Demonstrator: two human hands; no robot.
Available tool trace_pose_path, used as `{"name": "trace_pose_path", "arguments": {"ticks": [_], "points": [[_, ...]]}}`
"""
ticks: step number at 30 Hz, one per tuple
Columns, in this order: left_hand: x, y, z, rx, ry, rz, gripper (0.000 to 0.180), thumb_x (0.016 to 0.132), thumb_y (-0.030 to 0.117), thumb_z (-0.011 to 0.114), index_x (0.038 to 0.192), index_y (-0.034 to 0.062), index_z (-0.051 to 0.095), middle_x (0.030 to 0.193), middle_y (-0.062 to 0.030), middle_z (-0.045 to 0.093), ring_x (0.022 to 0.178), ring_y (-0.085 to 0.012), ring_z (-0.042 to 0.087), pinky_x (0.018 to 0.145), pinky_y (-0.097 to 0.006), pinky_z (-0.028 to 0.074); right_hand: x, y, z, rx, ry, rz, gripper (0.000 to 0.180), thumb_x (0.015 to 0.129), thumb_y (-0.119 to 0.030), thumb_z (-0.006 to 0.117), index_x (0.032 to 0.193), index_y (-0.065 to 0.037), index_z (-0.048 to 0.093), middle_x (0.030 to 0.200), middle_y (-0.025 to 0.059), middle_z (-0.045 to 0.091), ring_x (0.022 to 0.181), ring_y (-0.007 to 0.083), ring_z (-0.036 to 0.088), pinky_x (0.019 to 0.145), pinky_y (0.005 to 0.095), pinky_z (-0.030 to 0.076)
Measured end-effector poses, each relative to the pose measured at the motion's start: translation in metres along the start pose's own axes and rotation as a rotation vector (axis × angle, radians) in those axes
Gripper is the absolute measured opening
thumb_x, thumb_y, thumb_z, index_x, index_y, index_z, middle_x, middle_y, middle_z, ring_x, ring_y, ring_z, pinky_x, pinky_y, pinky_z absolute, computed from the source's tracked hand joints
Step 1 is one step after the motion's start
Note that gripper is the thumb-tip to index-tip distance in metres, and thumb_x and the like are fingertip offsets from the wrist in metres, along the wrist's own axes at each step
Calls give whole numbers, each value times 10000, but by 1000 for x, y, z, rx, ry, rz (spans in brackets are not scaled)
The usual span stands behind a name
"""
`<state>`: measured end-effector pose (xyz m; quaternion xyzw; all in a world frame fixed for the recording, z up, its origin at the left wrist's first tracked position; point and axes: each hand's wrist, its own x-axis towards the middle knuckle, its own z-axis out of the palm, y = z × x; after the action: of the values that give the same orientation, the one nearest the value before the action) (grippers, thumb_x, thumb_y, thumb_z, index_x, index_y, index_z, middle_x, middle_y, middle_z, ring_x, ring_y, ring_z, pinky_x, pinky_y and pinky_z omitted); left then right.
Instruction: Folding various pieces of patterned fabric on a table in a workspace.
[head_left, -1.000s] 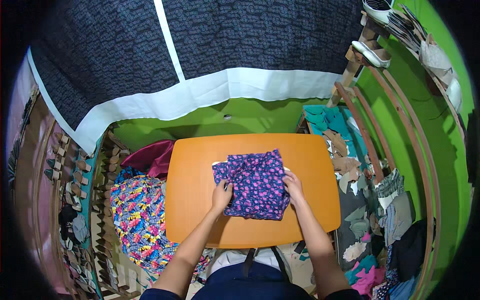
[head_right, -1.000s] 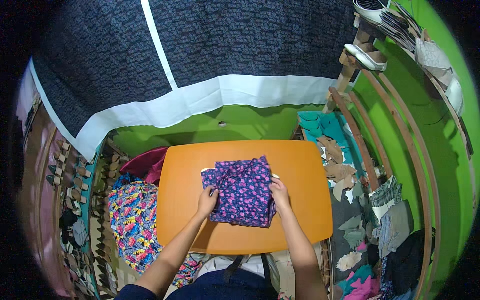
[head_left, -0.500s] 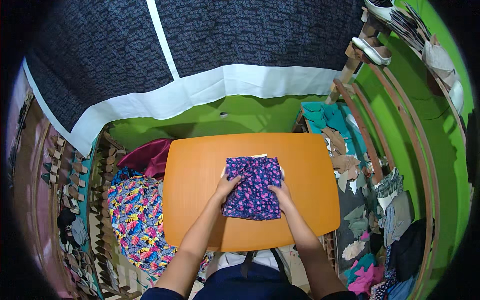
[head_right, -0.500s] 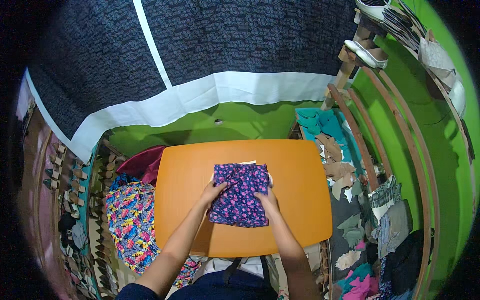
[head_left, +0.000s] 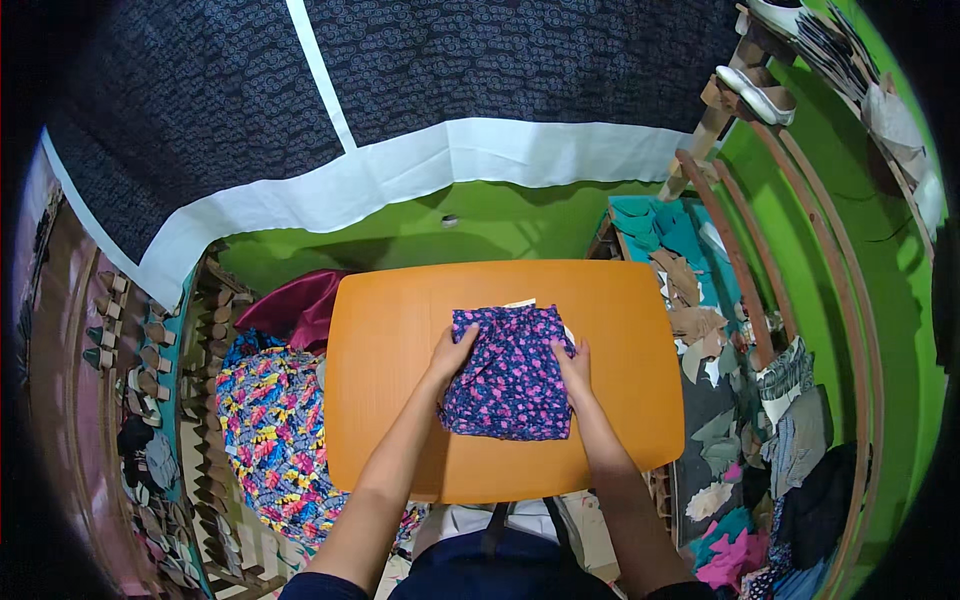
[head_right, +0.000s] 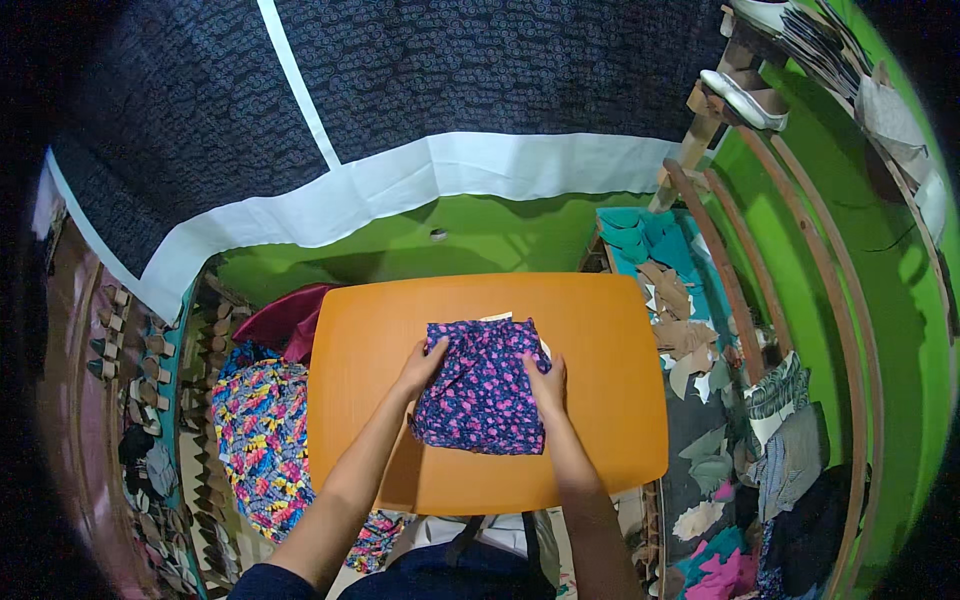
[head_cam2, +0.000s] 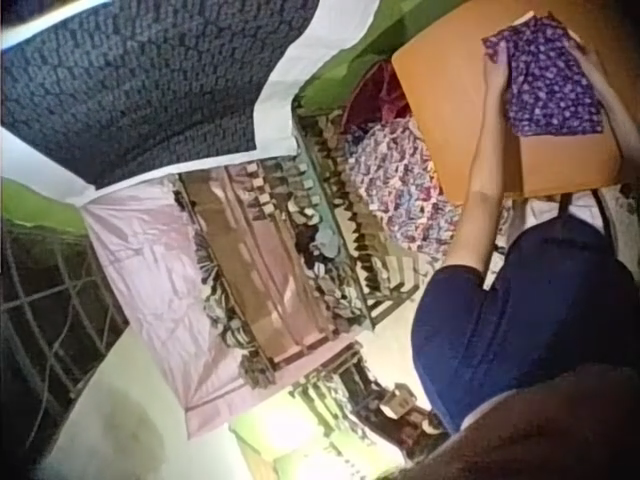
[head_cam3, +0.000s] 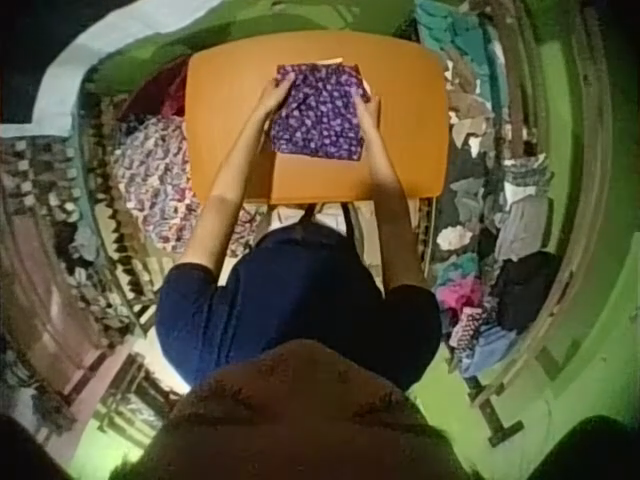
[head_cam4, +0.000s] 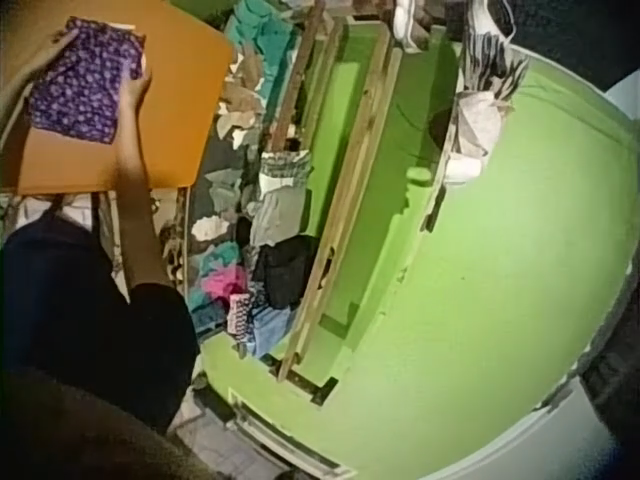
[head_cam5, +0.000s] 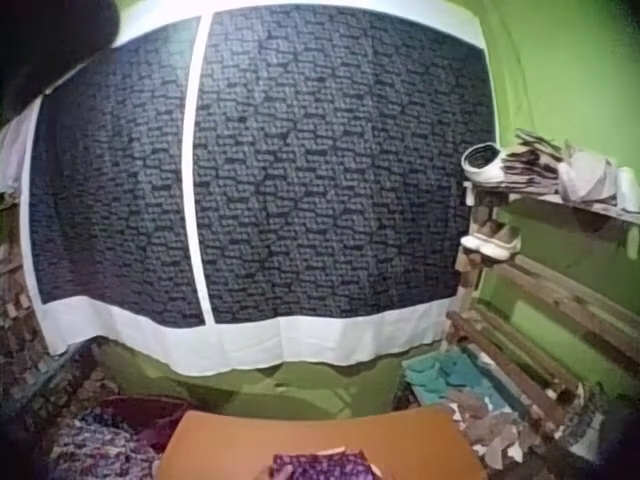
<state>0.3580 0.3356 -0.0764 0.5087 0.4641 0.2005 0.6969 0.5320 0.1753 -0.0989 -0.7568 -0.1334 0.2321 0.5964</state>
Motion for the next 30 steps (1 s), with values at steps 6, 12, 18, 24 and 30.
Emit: {"name": "trace_pose_path", "arguments": {"ticks": [6,12,18,24,30], "points": [[8,19,4,-219,-237,-328,432,870,347,455,1058,-39,506,1001,-142,577,890,-196,557,766,-326,452,9,-31,-2,352,-426,405,338,800,-221,584,1042,8,529,918,82,589,884,169,542,775,297,443],[-44,44,27,735,318,467,448,856,240,428,1189,-59,397,1158,-250,456,1082,-366,430,898,-423,345,-21,-50,0,-653,190,-236,503,836,-296,464,1228,8,378,1295,208,330,1175,386,309,987,455,228],[-75,6,43,1245,90,735,473,866,287,402,1271,46,366,1359,-110,300,1240,-286,290,1007,-490,185,-67,-46,22,-1115,-215,-704,483,833,-335,440,1252,-96,414,1346,123,314,1257,309,246,986,581,118],[-59,-26,23,1134,-4,660,471,870,266,394,1290,60,339,1382,-98,256,1257,-262,266,1007,-491,190,-64,-19,16,-1114,-234,-636,474,830,-319,458,1251,-107,417,1344,123,317,1253,298,259,983,585,119],[-81,-23,10,933,133,603,451,849,168,433,1263,12,344,1336,-228,253,1226,-393,252,1003,-472,211,-69,-32,-2,-983,-214,-660,471,833,-221,448,1251,-16,373,1330,187,304,1242,347,256,983,562,148]]}}
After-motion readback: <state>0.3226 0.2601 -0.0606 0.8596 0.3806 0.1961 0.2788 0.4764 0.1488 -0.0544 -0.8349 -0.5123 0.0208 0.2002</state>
